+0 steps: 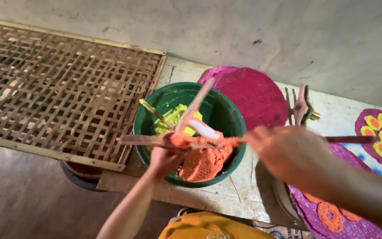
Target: The person uses a wooden press tool and their hands to shape colored dough into small circular discs and ring shapes, then places them onto large pink circular mats.
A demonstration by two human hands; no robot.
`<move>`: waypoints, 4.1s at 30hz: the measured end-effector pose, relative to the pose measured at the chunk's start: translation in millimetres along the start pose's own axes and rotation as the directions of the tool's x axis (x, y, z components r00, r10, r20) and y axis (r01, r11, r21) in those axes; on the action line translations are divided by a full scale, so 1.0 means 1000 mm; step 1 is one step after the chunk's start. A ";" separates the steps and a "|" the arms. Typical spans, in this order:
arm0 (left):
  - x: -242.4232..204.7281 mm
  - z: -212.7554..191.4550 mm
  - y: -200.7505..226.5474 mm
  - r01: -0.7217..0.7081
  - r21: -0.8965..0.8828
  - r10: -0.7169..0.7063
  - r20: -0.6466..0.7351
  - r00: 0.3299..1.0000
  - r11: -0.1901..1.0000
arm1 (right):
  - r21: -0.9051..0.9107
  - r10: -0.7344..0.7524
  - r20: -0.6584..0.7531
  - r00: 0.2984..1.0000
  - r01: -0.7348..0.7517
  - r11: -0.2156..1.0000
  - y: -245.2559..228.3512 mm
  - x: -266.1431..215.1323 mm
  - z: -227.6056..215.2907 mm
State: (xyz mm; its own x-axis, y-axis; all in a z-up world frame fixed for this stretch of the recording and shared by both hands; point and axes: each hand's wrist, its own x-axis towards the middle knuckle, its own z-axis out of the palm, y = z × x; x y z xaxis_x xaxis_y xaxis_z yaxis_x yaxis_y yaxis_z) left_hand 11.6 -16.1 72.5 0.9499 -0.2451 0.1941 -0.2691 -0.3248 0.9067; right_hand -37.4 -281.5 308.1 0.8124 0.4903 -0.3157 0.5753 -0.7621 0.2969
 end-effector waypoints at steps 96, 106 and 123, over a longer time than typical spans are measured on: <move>-0.012 0.128 0.091 -0.190 -0.700 0.528 0.305 0.792 0.689 | 0.357 0.641 -0.584 0.498 0.867 -0.348 0.022 -0.058 0.178; -0.040 0.263 0.176 -0.175 -0.191 0.257 0.785 0.564 0.966 | 0.365 0.153 -0.920 0.361 0.644 0.673 0.035 -0.219 0.199; -0.033 0.370 0.205 -0.324 0.131 0.293 0.208 0.933 0.937 | 0.750 0.363 -0.153 0.919 0.347 -0.564 0.074 -0.337 0.381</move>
State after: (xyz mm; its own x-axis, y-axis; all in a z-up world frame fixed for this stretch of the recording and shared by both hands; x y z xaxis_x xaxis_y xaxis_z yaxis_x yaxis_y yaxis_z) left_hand -134.2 -413.0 113.6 0.7742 -0.5143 0.3689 -0.5805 -0.3446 0.7378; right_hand -304.5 -664.1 92.9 0.9700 0.2388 -0.0448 -0.1136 0.2826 -0.9525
